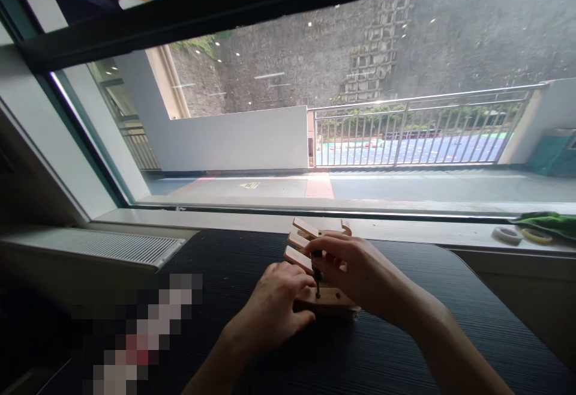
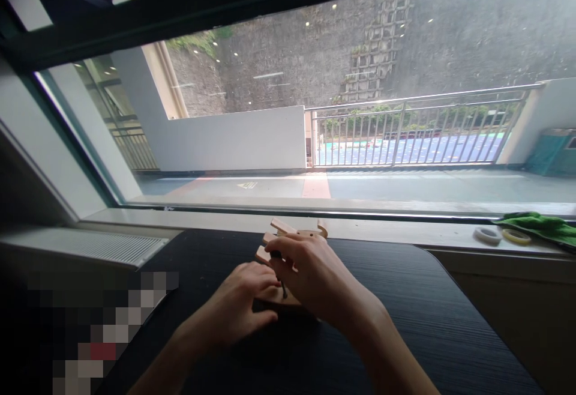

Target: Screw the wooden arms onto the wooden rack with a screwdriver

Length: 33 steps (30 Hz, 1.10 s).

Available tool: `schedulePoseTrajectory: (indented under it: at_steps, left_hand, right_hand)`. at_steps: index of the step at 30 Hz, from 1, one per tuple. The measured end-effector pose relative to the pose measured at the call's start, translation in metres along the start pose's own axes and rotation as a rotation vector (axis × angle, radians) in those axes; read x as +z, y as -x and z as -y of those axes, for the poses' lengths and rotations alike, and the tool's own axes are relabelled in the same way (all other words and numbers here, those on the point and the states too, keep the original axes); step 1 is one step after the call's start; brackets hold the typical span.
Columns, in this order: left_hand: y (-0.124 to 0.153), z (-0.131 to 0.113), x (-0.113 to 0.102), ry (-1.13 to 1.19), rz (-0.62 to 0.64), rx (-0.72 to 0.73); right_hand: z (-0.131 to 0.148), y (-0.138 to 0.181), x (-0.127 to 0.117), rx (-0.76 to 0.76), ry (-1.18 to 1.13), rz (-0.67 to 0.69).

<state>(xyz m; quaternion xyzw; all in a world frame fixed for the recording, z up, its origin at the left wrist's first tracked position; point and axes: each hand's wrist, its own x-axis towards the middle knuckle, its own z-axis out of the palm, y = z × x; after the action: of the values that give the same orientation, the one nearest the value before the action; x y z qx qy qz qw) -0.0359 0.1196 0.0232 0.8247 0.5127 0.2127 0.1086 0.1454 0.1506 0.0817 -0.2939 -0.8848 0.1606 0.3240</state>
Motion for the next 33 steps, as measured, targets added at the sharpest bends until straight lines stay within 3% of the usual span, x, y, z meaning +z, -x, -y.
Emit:
schedulePoseTrajectory:
  at_steps: [9, 25, 33]
  left_hand:
    - [0.000, 0.013, -0.005, 0.106, 0.045, -0.092]
    - [-0.003, 0.011, -0.004, 0.026, 0.026, -0.037]
    - [-0.003, 0.010, -0.005, 0.143, 0.025, -0.069]
  right_hand:
    - [0.004, 0.001, -0.005, 0.038, 0.007, 0.021]
    - [-0.007, 0.002, -0.003, 0.102, 0.016, -0.020]
    - [-0.009, 0.001, 0.000, 0.108, 0.029, -0.019]
